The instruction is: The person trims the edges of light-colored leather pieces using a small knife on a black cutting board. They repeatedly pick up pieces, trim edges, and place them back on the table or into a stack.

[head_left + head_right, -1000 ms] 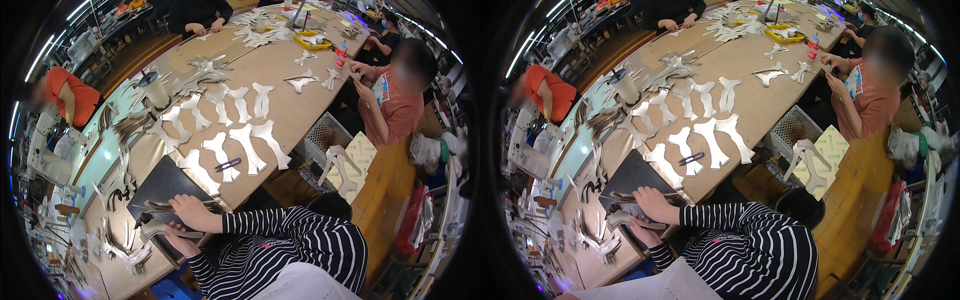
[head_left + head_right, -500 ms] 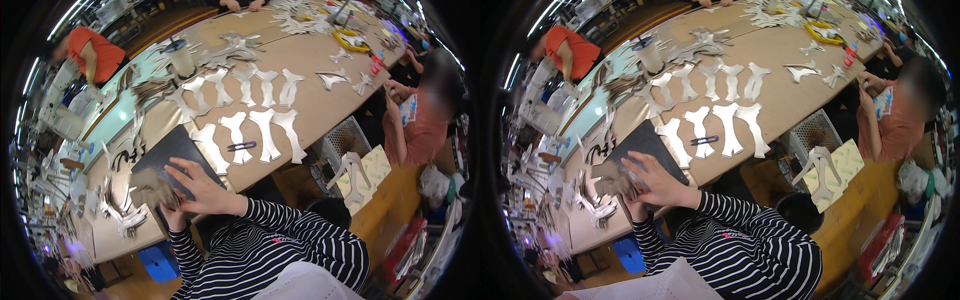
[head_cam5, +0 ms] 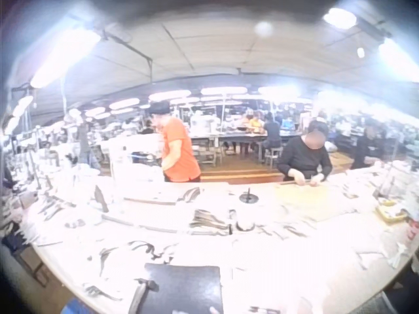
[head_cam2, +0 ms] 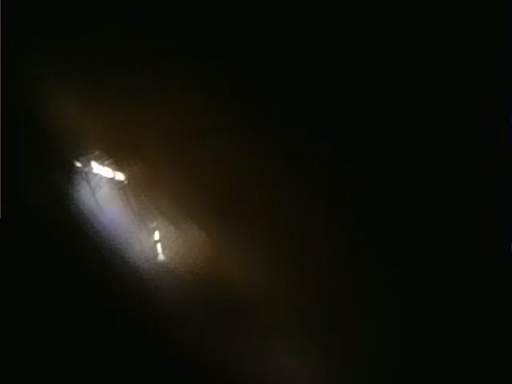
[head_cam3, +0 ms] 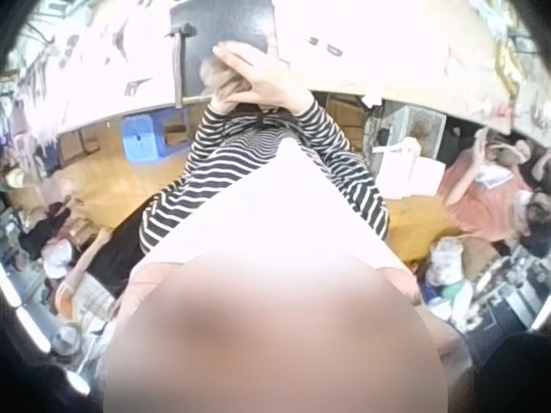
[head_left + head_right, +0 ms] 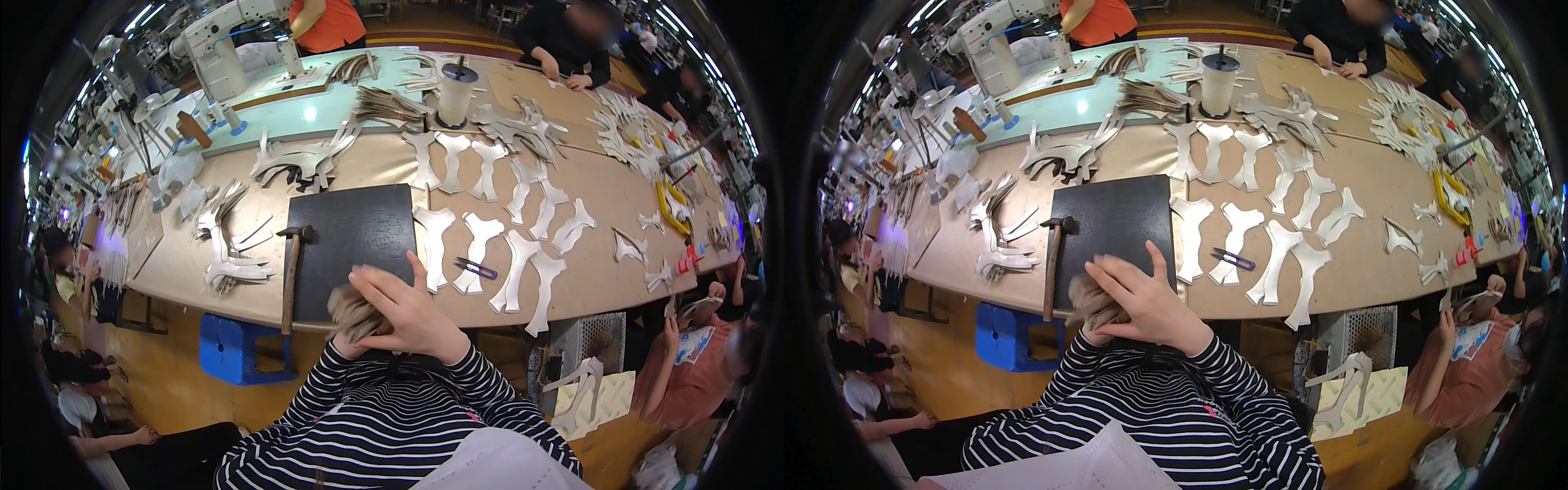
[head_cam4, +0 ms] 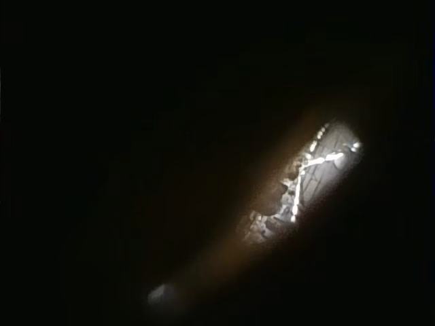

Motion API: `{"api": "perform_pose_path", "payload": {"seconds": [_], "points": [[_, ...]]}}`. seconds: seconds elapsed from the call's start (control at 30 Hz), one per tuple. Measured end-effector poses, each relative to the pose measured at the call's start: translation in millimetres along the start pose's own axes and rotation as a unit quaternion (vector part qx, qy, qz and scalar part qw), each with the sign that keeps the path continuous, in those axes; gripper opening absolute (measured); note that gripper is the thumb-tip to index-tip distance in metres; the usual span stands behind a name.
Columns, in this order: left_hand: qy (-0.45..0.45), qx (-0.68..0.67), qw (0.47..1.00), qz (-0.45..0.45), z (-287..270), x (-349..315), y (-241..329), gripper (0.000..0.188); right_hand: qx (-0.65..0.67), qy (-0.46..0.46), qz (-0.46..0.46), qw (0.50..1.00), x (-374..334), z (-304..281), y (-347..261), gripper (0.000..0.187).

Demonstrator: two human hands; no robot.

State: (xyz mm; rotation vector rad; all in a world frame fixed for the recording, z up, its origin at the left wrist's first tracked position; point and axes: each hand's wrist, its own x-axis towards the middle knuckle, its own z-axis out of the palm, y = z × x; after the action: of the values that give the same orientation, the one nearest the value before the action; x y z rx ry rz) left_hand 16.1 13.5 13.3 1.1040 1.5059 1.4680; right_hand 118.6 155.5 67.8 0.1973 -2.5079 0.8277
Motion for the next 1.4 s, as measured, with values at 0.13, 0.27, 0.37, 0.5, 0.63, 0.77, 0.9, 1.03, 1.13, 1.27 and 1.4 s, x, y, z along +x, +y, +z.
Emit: {"api": "perform_pose_path", "payload": {"seconds": [0.13, 0.27, 0.37, 0.5, 0.63, 0.77, 0.9, 1.03, 1.13, 1.27, 1.4], "points": [[-0.01, -0.004, 1.0, 0.011, -2, -1, 0, 0.052, -0.008, -0.018, -0.033, 0.999, 4, -2, -3, 0.076], [0.001, -0.096, 0.995, 0.014, -3, 1, -5, 0.048, 0.026, 0.156, -0.072, 0.985, 11, 7, -9, 0.061], [0.0, -0.083, 0.995, 0.046, -8, 2, -5, 0.046, -0.071, 0.14, -0.076, 0.985, 9, 4, -12, 0.062], [0.06, 0.13, 0.988, 0.054, -12, -4, 2, 0.044, -0.07, 0.078, -0.03, 0.994, 7, -6, -10, 0.065], [0.078, -0.202, 0.976, 0.017, 0, 2, 6, 0.048, -0.11, 0.08, 0.037, 0.99, 8, -2, -12, 0.074], [0.098, 0.04, 0.992, 0.071, 14, 13, 1, 0.049, -0.131, 0.081, 0.058, 0.986, 8, 11, -10, 0.079], [0.082, 0.116, 0.983, 0.12, 15, 16, 0, 0.074, -0.025, 0.173, 0.029, 0.984, 5, 16, 7, 0.072], [0.022, -0.078, 0.994, 0.067, 7, 33, -4, 0.086, 0.028, 0.208, -0.006, 0.978, 8, 15, 20, 0.066], [-0.01, 0.102, 0.981, 0.167, -16, 61, -10, 0.083, -0.018, 0.111, -0.044, 0.993, 26, 2, 33, 0.088], [-0.001, -0.362, 0.931, 0.039, -60, 111, -17, 0.067, -0.096, 0.161, -0.072, 0.98, 71, -31, 56, 0.099], [0.042, -0.501, 0.861, 0.073, -105, 195, -49, 0.045, -0.146, 0.135, 0.016, 0.98, 123, -66, 83, 0.056]]}}
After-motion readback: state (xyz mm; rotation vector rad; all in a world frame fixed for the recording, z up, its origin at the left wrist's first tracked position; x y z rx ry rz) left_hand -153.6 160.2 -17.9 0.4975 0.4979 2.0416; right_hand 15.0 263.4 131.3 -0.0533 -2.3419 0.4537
